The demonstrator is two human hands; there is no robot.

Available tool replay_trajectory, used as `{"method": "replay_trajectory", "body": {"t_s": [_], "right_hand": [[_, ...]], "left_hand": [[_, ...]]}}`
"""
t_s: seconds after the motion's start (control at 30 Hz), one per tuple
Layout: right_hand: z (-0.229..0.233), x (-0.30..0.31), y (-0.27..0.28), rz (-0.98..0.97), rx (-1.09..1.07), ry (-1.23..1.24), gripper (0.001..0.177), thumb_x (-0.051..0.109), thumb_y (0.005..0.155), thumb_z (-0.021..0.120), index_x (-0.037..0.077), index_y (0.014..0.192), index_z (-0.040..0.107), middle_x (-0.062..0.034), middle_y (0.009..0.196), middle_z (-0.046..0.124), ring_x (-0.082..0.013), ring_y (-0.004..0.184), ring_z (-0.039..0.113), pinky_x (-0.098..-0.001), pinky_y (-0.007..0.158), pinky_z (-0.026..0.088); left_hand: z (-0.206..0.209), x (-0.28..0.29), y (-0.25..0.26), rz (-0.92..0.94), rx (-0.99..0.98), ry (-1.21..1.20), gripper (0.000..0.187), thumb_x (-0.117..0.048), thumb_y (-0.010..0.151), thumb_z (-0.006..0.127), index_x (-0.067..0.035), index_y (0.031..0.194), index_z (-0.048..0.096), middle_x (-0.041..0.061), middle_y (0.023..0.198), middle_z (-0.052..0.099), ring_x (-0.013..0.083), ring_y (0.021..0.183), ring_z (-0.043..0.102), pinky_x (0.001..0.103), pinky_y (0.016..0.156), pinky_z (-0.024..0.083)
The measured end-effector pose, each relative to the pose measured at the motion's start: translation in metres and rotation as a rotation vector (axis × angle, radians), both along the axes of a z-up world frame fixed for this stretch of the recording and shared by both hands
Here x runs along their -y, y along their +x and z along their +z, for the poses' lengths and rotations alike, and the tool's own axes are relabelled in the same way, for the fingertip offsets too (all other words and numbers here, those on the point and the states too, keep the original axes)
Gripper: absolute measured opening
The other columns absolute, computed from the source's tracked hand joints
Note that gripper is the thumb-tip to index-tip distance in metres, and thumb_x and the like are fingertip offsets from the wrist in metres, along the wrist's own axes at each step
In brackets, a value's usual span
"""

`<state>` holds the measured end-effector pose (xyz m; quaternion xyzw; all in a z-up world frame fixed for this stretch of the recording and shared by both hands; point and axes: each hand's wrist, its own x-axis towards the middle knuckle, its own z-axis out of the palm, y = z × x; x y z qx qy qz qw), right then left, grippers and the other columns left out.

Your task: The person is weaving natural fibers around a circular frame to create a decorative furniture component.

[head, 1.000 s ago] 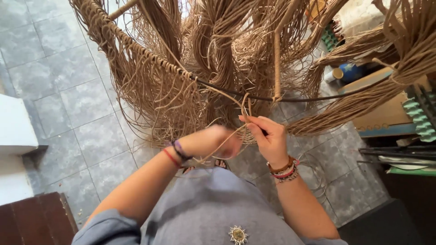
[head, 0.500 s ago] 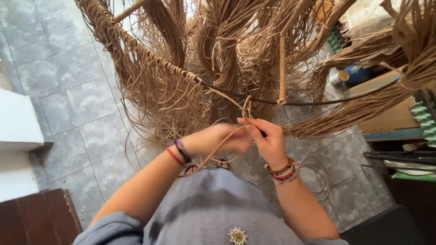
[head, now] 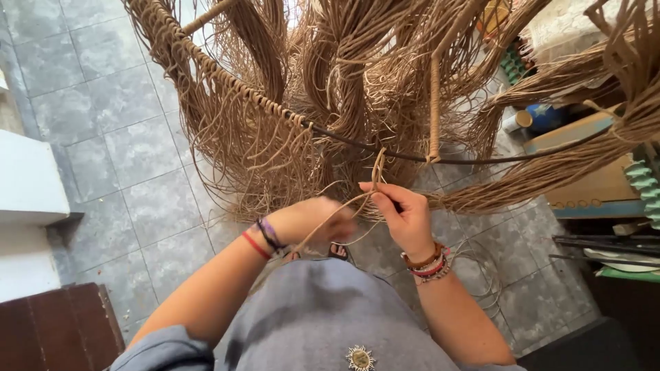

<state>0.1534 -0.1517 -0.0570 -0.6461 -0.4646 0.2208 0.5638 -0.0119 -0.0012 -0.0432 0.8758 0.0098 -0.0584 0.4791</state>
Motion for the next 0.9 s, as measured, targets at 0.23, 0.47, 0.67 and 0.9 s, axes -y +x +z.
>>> {"method": "replay_trajectory", "body": {"t_s": [0.23, 0.47, 0.67, 0.9], "right_hand": [[0.031, -0.013, -0.023, -0.032, -0.086, -0.028, 0.018, 0.013, 0.098, 0.066, 0.004, 0.102, 0.081, -0.0027, 0.056, 0.063, -0.0056, 0.060, 0.051, -0.0231, 0.058, 0.051], [0.015, -0.027, -0.046, 0.003, -0.406, 0.149, 0.021, 0.015, 0.105, 0.051, 0.001, 0.117, 0.059, 0.0027, 0.062, 0.048, -0.0026, 0.054, 0.043, -0.0175, 0.051, 0.038], [0.000, -0.036, -0.046, 0.108, -0.463, 0.291, 0.012, 0.015, 0.110, 0.037, 0.004, 0.115, 0.037, 0.0037, 0.055, 0.037, -0.0035, 0.045, 0.037, -0.0180, 0.048, 0.030], [0.003, -0.037, -0.046, 0.004, -0.332, 0.145, 0.021, 0.020, 0.108, 0.046, 0.002, 0.116, 0.052, 0.0020, 0.055, 0.037, -0.0076, 0.047, 0.033, -0.0233, 0.046, 0.028]], "left_hand": [[0.046, 0.001, -0.029, 0.445, 0.223, 0.178, 0.064, -0.049, 0.088, 0.071, -0.018, 0.141, 0.050, 0.015, 0.123, 0.065, 0.0410, 0.097, 0.071, 0.057, 0.076, 0.060], [0.052, 0.016, 0.018, 0.817, 0.779, -0.279, 0.039, -0.034, 0.109, 0.036, -0.016, 0.087, 0.063, 0.004, 0.084, 0.065, 0.0199, 0.081, 0.060, 0.031, 0.076, 0.051], [0.076, -0.020, 0.062, 0.966, 0.932, -0.682, 0.062, -0.044, 0.111, 0.021, -0.021, 0.055, 0.034, -0.005, 0.042, 0.033, 0.0068, 0.036, 0.030, 0.016, 0.039, 0.022], [0.126, -0.042, 0.089, 1.127, 0.869, -1.203, 0.054, -0.049, 0.099, 0.033, -0.020, 0.054, 0.023, -0.004, 0.050, 0.019, 0.0108, 0.045, 0.012, 0.028, 0.041, 0.007]]}}
